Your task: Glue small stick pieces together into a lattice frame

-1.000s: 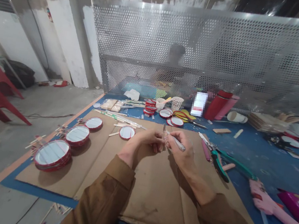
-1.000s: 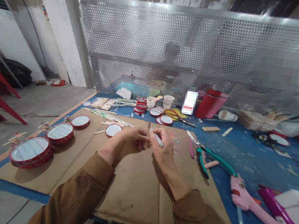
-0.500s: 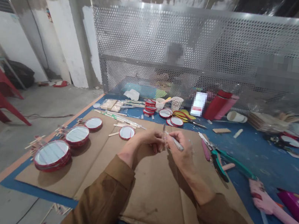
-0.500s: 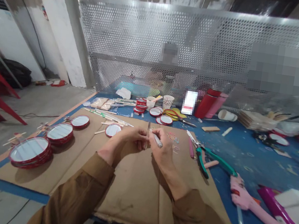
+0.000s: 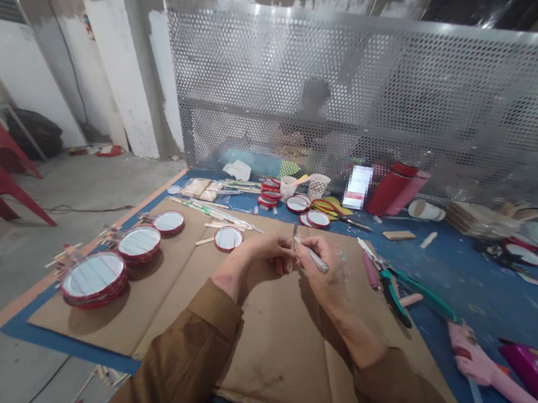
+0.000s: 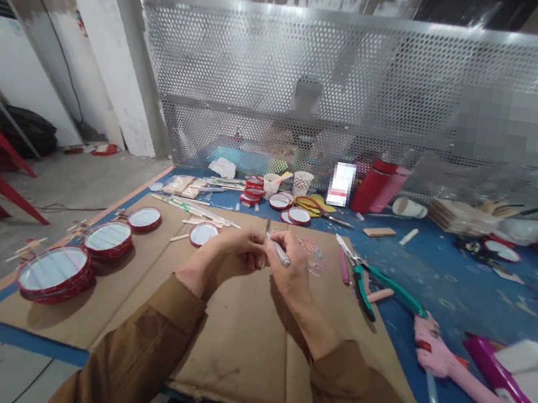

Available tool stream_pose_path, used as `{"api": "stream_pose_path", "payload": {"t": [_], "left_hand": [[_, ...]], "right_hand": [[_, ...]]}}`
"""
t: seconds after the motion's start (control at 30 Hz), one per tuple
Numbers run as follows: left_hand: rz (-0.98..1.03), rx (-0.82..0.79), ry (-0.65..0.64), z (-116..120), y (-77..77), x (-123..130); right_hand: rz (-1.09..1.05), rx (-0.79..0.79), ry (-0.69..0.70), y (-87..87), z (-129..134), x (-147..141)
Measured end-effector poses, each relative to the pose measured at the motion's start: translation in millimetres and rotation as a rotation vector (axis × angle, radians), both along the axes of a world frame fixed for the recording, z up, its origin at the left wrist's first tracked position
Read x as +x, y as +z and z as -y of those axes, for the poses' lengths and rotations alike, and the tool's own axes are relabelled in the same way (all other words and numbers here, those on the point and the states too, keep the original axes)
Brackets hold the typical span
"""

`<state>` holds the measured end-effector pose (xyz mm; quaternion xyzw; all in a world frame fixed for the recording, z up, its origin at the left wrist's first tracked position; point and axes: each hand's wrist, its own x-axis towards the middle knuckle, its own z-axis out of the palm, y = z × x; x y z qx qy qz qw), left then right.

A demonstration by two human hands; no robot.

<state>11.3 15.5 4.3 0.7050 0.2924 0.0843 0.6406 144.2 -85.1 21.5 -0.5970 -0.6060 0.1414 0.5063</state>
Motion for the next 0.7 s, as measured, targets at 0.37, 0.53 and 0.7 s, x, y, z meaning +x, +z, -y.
{"api": "stream_pose_path", "payload": {"t": [0.37,0.53,0.7], "left_hand": [[-0.002,-0.001,-0.009,-1.0,-2.1,-0.6],[-0.003,0.011,-0.006,-0.8,-1.5,0.0],[-0.016,0.008,0.0,-0.4,0.7,0.0]], "right_hand": [[0.006,0.008,-0.001,-1.3,-0.7,1.4],[0.01,-0.008,0.009,-3.7,-1.9,2.1],[0.003,0.005,-0.002,-3.5,-1.5,1.9]]}}
